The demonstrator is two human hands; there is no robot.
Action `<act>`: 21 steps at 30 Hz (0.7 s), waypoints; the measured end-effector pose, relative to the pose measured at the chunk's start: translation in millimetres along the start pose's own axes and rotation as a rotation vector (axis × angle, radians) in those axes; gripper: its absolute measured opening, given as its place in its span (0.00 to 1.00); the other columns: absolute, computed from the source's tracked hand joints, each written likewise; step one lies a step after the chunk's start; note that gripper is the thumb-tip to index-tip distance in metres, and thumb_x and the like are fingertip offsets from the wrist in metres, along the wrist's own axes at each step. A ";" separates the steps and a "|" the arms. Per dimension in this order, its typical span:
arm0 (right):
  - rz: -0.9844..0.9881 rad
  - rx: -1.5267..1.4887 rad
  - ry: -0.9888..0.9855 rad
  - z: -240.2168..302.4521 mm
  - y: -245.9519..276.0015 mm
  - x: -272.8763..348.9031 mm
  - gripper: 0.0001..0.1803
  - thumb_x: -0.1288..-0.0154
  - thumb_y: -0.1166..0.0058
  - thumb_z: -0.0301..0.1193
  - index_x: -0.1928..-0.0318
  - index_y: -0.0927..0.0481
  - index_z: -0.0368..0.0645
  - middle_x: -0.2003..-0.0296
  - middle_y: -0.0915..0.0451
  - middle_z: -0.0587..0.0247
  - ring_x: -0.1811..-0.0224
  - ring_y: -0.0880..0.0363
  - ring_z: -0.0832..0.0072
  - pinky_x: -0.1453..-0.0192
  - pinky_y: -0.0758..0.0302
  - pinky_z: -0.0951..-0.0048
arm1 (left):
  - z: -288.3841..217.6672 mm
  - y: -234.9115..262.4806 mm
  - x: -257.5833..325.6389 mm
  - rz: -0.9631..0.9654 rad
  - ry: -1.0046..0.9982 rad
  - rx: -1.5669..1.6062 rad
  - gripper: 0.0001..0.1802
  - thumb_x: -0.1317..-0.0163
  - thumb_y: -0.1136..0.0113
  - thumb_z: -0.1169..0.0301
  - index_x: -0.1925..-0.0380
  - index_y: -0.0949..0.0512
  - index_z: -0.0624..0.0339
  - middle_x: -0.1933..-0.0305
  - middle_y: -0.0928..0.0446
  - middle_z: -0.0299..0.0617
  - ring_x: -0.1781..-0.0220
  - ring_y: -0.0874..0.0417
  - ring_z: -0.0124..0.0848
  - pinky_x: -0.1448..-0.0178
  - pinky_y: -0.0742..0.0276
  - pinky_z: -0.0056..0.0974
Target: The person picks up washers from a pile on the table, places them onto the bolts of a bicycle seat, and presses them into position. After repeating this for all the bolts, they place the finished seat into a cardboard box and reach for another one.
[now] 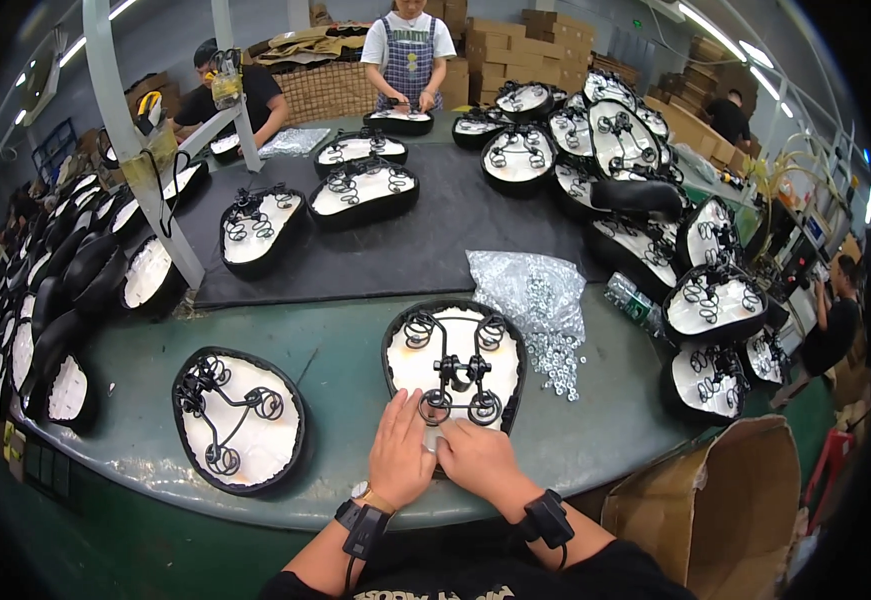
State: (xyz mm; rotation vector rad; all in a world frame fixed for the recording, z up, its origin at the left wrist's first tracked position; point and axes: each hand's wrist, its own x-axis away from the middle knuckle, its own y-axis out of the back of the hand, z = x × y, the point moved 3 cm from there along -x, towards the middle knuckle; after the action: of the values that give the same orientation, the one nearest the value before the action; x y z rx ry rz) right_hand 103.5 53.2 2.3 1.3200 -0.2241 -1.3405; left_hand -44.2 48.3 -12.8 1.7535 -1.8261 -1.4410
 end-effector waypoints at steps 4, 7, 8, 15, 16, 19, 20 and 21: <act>-0.042 -0.043 0.028 0.0 1.6 0.5 0.08 0.41 0.37 0.29 0.60 0.14 0.47 0.74 0.21 0.66 0.77 0.18 0.65 0.75 0.22 0.64 | 6.0 -4.8 7.8 -0.042 0.036 0.078 0.36 0.43 0.48 0.74 0.31 0.34 0.68 0.23 0.36 0.55 0.18 0.43 0.59 0.17 0.44 0.55; -0.102 -0.092 0.028 -1.4 4.7 5.2 0.09 0.41 0.37 0.29 0.59 0.13 0.47 0.75 0.22 0.67 0.77 0.19 0.66 0.75 0.22 0.65 | -0.2 -5.3 7.3 -0.080 0.024 0.096 0.32 0.43 0.48 0.76 0.34 0.31 0.68 0.23 0.36 0.55 0.19 0.42 0.60 0.18 0.43 0.56; -0.061 -0.072 0.027 -1.7 1.1 3.7 0.10 0.41 0.37 0.28 0.58 0.13 0.47 0.75 0.22 0.68 0.77 0.19 0.66 0.75 0.23 0.65 | -0.7 -6.2 8.5 -0.078 0.023 0.094 0.32 0.43 0.48 0.76 0.34 0.31 0.68 0.23 0.36 0.55 0.19 0.42 0.60 0.18 0.43 0.56; -0.313 -0.254 -0.034 -30.8 37.4 19.0 0.23 0.39 0.34 0.31 0.42 0.16 0.44 0.69 0.21 0.60 0.77 0.19 0.68 0.75 0.24 0.67 | -3.0 0.9 19.2 -0.267 0.097 0.078 0.33 0.41 0.40 0.77 0.33 0.36 0.66 0.22 0.42 0.67 0.24 0.33 0.59 0.24 0.34 0.53; -0.322 -0.241 -0.036 -45.3 43.5 23.9 0.23 0.39 0.34 0.31 0.42 0.16 0.44 0.69 0.21 0.60 0.77 0.19 0.68 0.75 0.24 0.67 | -3.3 0.9 18.0 -0.218 0.323 0.253 0.36 0.40 0.38 0.75 0.31 0.38 0.67 0.25 0.37 0.65 0.29 0.28 0.56 0.27 0.30 0.51; -0.346 -0.342 -0.529 -89.1 48.0 32.7 0.30 0.29 0.38 0.41 0.33 0.24 0.38 0.57 0.20 0.54 0.73 0.16 0.69 0.73 0.22 0.70 | 24.3 -19.0 20.2 -0.021 0.635 0.603 0.40 0.38 0.37 0.70 0.28 0.40 0.72 0.36 0.23 0.60 0.40 0.17 0.48 0.37 0.23 0.46; -0.025 -0.739 -0.809 -91.0 31.0 28.4 0.33 0.26 0.42 0.46 0.31 0.28 0.35 0.51 0.21 0.51 0.71 0.15 0.68 0.72 0.20 0.70 | 43.0 -23.6 27.0 -0.038 0.553 0.631 0.38 0.38 0.38 0.70 0.29 0.38 0.73 0.40 0.21 0.60 0.41 0.17 0.48 0.37 0.23 0.46; 0.327 -1.110 -1.076 -87.6 17.1 30.9 0.38 0.23 0.47 0.52 0.29 0.32 0.32 0.45 0.22 0.49 0.69 0.13 0.66 0.71 0.18 0.70 | 45.8 -20.7 26.2 -0.042 0.467 0.670 0.36 0.37 0.39 0.69 0.30 0.36 0.74 0.43 0.18 0.59 0.42 0.16 0.48 0.37 0.23 0.46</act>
State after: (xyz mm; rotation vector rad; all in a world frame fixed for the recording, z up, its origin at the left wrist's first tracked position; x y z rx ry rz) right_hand 189.8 72.2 -31.0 -0.4085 -0.3226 -1.4084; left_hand -71.3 51.7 -62.4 2.1751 -2.1226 -0.3506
